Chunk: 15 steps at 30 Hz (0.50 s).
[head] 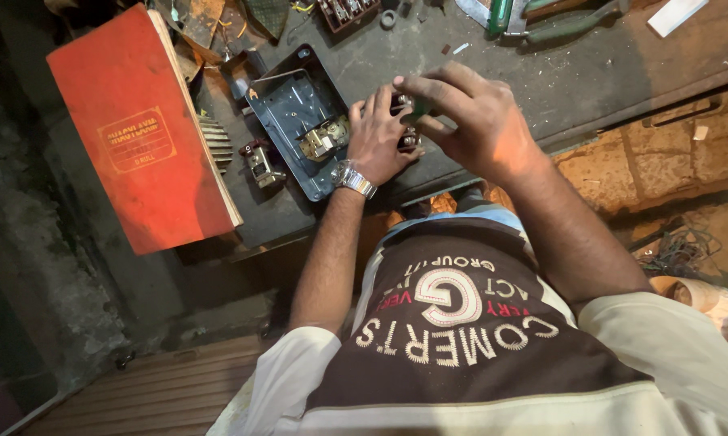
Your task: The person repairs electrical contactor components at a cluttered workbench. They pick up contactor blocks from a metal tray, manipulate and reposition their internal parts by hand, use a screwdriver to work on the assemblies, and handle small parts and a matchbox while continuing the repair work.
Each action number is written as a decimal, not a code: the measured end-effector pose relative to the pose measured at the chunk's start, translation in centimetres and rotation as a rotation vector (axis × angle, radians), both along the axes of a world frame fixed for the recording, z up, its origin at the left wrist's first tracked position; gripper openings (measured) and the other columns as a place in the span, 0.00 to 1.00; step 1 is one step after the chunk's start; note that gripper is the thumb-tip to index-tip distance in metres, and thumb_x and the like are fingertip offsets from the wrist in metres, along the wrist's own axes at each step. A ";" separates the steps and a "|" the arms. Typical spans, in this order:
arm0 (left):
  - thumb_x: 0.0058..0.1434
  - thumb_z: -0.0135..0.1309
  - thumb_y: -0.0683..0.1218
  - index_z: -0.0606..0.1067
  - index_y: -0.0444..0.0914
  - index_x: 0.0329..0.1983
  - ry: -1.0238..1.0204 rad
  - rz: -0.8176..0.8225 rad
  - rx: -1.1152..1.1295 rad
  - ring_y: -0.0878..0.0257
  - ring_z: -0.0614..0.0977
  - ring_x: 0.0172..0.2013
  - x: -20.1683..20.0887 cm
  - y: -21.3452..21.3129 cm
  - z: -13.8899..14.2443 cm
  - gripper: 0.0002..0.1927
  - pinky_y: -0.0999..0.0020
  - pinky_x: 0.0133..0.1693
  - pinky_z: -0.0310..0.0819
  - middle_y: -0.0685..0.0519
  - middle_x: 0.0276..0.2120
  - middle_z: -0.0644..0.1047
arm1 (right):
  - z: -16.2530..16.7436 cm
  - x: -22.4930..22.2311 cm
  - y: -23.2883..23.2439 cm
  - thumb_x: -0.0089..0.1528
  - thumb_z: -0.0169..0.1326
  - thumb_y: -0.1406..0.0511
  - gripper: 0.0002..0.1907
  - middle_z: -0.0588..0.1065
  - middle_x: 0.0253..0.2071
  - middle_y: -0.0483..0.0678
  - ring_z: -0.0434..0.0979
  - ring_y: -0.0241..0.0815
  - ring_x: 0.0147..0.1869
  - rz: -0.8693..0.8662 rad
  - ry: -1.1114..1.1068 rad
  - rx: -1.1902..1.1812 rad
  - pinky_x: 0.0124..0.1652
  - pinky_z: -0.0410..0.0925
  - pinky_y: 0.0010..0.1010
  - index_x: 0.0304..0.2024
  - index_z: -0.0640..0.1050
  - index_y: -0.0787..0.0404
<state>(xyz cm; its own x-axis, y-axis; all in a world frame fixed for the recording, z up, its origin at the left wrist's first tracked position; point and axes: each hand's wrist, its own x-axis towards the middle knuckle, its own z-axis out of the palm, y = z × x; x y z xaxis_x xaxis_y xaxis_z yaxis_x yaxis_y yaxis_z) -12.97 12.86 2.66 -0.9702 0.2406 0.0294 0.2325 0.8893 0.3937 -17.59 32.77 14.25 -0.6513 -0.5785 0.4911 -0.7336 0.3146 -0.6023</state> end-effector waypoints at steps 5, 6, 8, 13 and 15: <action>0.40 0.76 0.55 0.73 0.50 0.60 0.028 -0.009 0.003 0.47 0.67 0.62 0.0 0.1 0.4 0.42 0.44 0.57 0.58 0.44 0.60 0.66 | 0.1 -0.1 0.2 0.60 0.69 0.71 0.27 0.76 0.49 0.52 0.81 0.50 0.46 -0.001 -0.005 0.004 0.45 0.75 0.36 0.62 0.78 0.58; 0.40 0.76 0.55 0.73 0.50 0.61 0.015 -0.004 0.000 0.47 0.67 0.62 0.0 0.1 0.4 0.43 0.44 0.57 0.58 0.44 0.60 0.66 | 0.1 -0.1 0.3 0.60 0.69 0.71 0.27 0.76 0.49 0.52 0.81 0.50 0.46 -0.003 -0.005 0.001 0.45 0.75 0.35 0.62 0.78 0.58; 0.40 0.76 0.56 0.73 0.49 0.60 0.023 -0.010 -0.010 0.46 0.67 0.62 -0.1 0.1 0.4 0.42 0.44 0.57 0.58 0.44 0.60 0.66 | 0.0 0.0 0.2 0.60 0.68 0.71 0.27 0.76 0.49 0.52 0.82 0.49 0.46 -0.003 -0.007 -0.005 0.44 0.75 0.35 0.61 0.78 0.59; 0.40 0.76 0.56 0.72 0.48 0.60 0.019 0.000 -0.002 0.47 0.67 0.63 0.1 0.0 0.0 0.42 0.44 0.59 0.58 0.43 0.63 0.65 | 0.0 0.0 0.1 0.61 0.69 0.70 0.26 0.77 0.50 0.51 0.82 0.49 0.47 0.001 -0.005 -0.013 0.45 0.75 0.35 0.61 0.78 0.58; 0.41 0.76 0.57 0.72 0.47 0.59 0.016 -0.001 -0.009 0.46 0.67 0.64 0.1 -0.1 -0.2 0.42 0.44 0.60 0.58 0.43 0.63 0.65 | 0.0 0.0 0.1 0.61 0.69 0.70 0.26 0.76 0.50 0.51 0.82 0.49 0.46 0.000 -0.004 -0.005 0.45 0.75 0.35 0.61 0.78 0.58</action>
